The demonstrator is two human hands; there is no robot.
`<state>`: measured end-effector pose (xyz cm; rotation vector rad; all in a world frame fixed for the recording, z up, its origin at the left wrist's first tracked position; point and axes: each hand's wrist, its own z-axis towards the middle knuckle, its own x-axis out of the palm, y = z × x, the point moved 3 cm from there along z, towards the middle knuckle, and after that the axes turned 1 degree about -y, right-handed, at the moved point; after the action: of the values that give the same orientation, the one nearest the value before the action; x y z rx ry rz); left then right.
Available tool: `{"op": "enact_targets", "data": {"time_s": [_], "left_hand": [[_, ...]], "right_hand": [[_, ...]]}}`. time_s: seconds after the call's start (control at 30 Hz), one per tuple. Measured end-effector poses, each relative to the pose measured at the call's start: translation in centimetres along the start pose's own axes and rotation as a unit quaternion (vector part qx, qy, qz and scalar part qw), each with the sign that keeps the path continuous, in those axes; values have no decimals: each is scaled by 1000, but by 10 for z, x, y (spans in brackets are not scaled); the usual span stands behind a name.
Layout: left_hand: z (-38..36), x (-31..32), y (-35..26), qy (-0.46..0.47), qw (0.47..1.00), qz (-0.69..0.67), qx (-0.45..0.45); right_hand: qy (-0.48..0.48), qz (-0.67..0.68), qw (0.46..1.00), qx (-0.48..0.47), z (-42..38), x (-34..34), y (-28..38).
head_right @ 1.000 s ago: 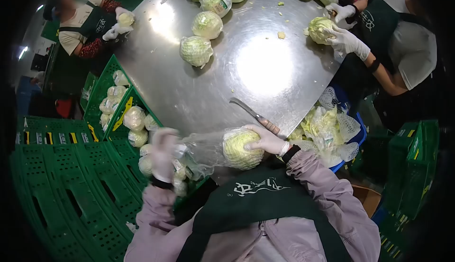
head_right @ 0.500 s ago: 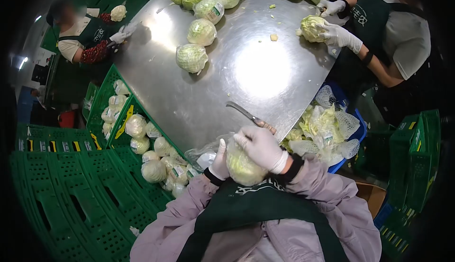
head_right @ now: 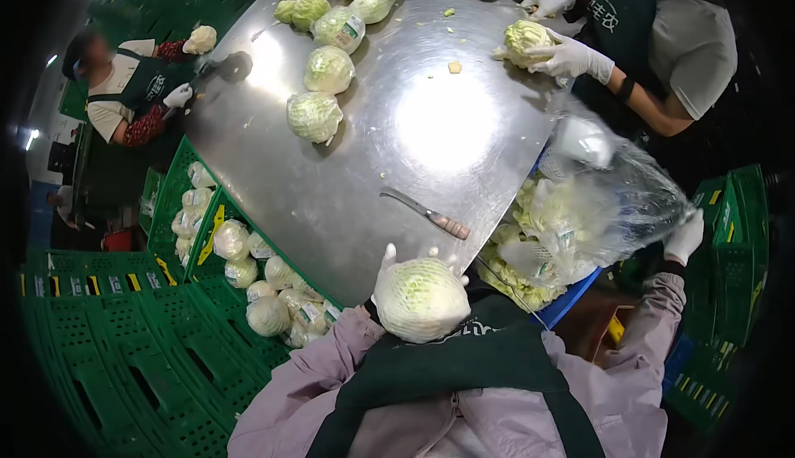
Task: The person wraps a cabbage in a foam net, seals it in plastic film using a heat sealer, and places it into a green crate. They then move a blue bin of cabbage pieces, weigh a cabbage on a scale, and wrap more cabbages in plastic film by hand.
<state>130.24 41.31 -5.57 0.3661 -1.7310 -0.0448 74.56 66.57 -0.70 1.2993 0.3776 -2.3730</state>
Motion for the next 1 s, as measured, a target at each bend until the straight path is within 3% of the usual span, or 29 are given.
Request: {"op": "enact_targets", "data": {"time_s": [0.03, 0.07, 0.1, 0.13, 0.17, 0.2, 0.23, 0.27, 0.3, 0.33, 0.37, 0.4, 0.43, 0.5, 0.53, 0.7, 0.77, 0.8, 0.87, 0.9, 0.97, 1.0], "left_hand": [[8, 2, -7, 2, 1000, 0, -2], [20, 6, -20, -15, 998, 52, 28], [29, 9, -34, -35, 992, 102, 62], [36, 13, -48, -61, 992, 97, 60], [46, 28, -57, -73, 994, 64, 51], [59, 41, -67, -106, 987, 105, 63], [72, 52, -75, -141, 976, 147, 73], [89, 62, -81, -128, 976, 148, 95], [108, 70, -86, -113, 975, 150, 115], [126, 77, -92, -114, 977, 140, 109], [142, 83, -100, -115, 979, 129, 104], [154, 86, -106, -163, 972, 147, 88], [167, 92, -110, -137, 979, 136, 71], [190, 91, -133, -213, 940, 240, 117], [194, 95, -146, -191, 933, 277, 131], [211, 86, -196, -239, 910, 294, 166], [199, 85, -204, -301, 816, 464, 169], [185, 91, -219, -275, 755, 530, 271], [156, 95, -248, -259, 550, 643, 466], [123, 126, -257, -207, 499, 619, 570], [70, 145, -301, -348, 180, 658, 643], [48, 141, -318, -427, 139, 637, 627]], "right_hand": [[307, 236, 901, 194, 3, 51, -75], [113, 178, 957, 199, -33, 31, -65], [40, -14, 984, 171, -42, -16, -34], [-82, -17, 993, 87, -49, -28, -31], [-137, 46, 988, 48, -50, -55, 5], [-145, 304, 938, 86, -52, -75, 62], [-40, 446, 890, 84, -55, -81, 110], [56, 461, 885, 46, -55, -124, 197], [159, 518, 840, -12, -59, -124, 246], [227, 642, 731, -52, -70, -114, 295], [291, 649, 693, -117, -72, -110, 333], [335, 682, 642, -104, -72, -103, 370], [376, 711, 587, -92, -69, -91, 402], [386, 726, 563, -84, -44, -45, 438], [398, 737, 541, -71, -34, -22, 453], [509, 658, 550, 66, -13, 46, 510], [555, 612, 551, 115, -17, 53, 522], [559, 589, 569, 126, -18, 55, 522], [561, 555, 601, 130, -21, 45, 522], [562, 553, 601, 130, -24, 44, 524], [571, 521, 617, 146, -29, 45, 520], [569, 519, 620, 150, -31, 42, 520]]}}
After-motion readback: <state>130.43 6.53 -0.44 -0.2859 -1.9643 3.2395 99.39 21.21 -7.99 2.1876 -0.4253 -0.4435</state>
